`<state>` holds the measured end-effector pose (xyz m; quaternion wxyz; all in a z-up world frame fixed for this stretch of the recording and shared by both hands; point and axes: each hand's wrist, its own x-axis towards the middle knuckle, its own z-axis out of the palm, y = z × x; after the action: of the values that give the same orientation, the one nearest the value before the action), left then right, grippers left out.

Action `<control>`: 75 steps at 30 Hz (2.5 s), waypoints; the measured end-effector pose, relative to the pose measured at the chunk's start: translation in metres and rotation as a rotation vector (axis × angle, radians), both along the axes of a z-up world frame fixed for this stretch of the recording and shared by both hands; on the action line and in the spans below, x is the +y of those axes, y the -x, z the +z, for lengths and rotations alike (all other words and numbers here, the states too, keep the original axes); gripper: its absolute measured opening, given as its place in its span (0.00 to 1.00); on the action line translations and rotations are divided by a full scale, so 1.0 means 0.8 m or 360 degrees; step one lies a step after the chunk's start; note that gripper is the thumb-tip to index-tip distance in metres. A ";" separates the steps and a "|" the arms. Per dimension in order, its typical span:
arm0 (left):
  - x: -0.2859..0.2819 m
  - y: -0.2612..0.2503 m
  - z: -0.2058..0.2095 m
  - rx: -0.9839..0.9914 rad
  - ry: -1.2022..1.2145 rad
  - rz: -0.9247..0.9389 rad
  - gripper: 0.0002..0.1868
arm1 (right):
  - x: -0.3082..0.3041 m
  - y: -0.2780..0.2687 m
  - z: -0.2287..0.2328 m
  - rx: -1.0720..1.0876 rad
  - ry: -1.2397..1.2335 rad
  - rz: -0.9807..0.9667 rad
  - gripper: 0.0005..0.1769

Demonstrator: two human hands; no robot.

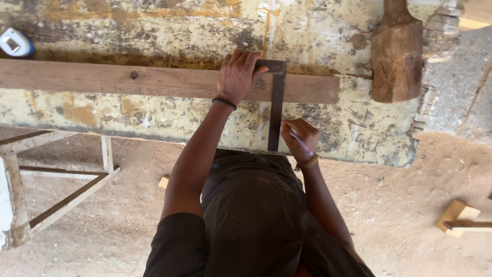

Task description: The person uses a metal square and a pencil to mark straight lines on a wooden plank. They repeatedly position the square at different points along the wood and draw perpendicular lines to prepare the plank for cutting.

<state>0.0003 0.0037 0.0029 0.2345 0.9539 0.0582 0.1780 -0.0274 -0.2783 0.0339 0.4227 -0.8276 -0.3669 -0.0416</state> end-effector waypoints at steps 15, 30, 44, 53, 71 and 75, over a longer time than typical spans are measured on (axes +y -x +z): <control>-0.004 0.000 0.000 0.0042 0.0029 0.0029 0.20 | -0.037 -0.086 -0.004 -0.0016 -0.0275 -0.0373 0.07; -0.007 -0.006 -0.004 0.0042 0.0038 0.0020 0.18 | 0.024 -0.114 -0.013 -0.0042 -0.0251 -0.0460 0.05; -0.011 -0.014 -0.004 0.0006 0.0081 -0.0019 0.19 | 0.022 -0.109 0.004 -0.0105 -0.0222 -0.0415 0.06; -0.009 -0.017 -0.010 0.0017 0.0126 -0.0055 0.18 | 0.025 -0.108 0.012 -0.0124 -0.0228 -0.0392 0.05; -0.009 -0.014 0.008 0.0047 0.0157 -0.0029 0.19 | 0.017 -0.106 0.011 0.0171 -0.0302 -0.0382 0.07; -0.009 -0.013 0.016 -0.0011 0.0129 -0.0047 0.19 | 0.023 -0.103 0.006 0.0045 -0.0271 -0.0362 0.07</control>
<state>0.0103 -0.0032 0.0155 0.2757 0.9437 0.0506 0.1755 0.0549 -0.2600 0.0385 0.4891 -0.8254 -0.2600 -0.1087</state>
